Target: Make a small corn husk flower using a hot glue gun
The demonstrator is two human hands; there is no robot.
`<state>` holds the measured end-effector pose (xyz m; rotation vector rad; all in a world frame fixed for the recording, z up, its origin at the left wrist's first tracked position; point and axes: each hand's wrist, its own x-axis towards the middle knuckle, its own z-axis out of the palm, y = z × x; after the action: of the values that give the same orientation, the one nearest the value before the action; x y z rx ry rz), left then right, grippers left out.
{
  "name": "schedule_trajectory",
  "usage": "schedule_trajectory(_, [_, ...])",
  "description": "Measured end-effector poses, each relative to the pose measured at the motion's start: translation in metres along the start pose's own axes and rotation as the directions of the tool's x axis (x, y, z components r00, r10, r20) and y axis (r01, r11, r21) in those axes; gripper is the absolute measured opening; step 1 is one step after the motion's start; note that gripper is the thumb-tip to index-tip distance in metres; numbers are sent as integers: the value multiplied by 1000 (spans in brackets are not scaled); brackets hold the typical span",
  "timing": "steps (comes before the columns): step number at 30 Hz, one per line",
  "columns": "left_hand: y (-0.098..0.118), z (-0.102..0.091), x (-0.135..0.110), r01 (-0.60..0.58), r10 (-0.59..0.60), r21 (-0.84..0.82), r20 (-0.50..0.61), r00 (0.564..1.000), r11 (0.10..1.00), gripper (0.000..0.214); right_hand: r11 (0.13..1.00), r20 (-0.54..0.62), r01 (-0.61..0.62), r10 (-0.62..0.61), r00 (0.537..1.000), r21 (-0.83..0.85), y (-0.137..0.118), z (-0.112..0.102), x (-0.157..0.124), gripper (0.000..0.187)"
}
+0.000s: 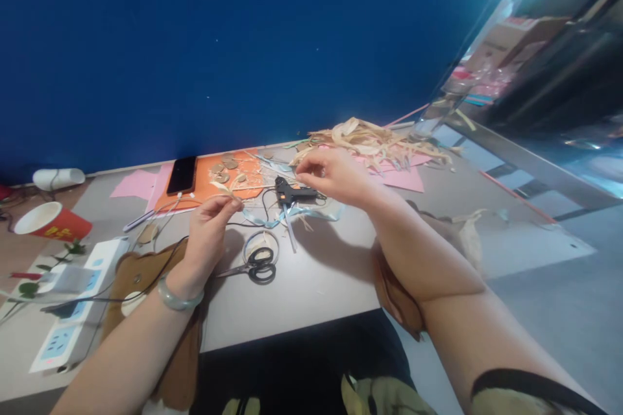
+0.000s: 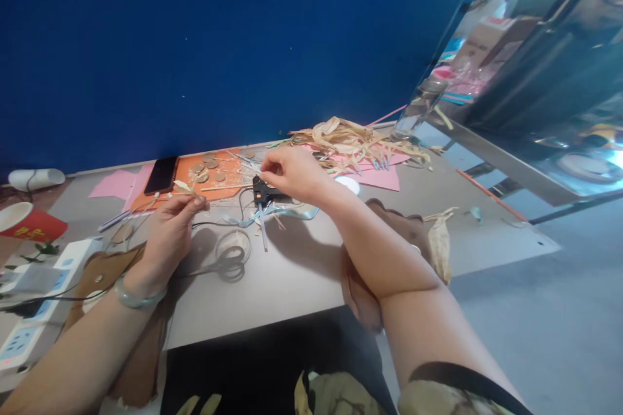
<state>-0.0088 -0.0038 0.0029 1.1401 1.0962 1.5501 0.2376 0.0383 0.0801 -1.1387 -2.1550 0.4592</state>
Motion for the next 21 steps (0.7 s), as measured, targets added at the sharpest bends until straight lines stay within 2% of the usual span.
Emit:
schedule_trajectory(2, [-1,-1,2,16,-16,37,-16,1000,999,19,994,51,-2,8,999,-113,5,2,1,12])
schedule_trajectory(4, [-3,-2,4,25,-22,70,-44,999,997,21,987,182,19,11,983,-162,9,12,1,13])
schedule_trajectory(6, [-4,-3,6,20,-15,78,-64,998,997,23,973,337,41,38,941,-225,11,23,2,13])
schedule_trajectory(8, [-5,-4,7,6,-2,71,-66,998,997,23,943,406,66,77,910,-325,13,32,3,14])
schedule_trajectory(12, [-6,-3,7,9,-5,74,-55,998,997,22,891,387,105,83,918,-441,11,47,2,15])
schedule_trajectory(15, [-7,-2,7,18,-15,54,-55,998,998,23,904,441,169,24,897,-393,7,68,-5,15])
schedule_trajectory(18, [-9,-1,7,19,-18,22,-38,999,1000,21,896,423,226,-47,905,-383,4,95,-12,29])
schedule_trajectory(21, [-9,-1,7,20,-20,21,-16,1000,1000,20,919,391,215,-73,917,-331,6,109,-14,19])
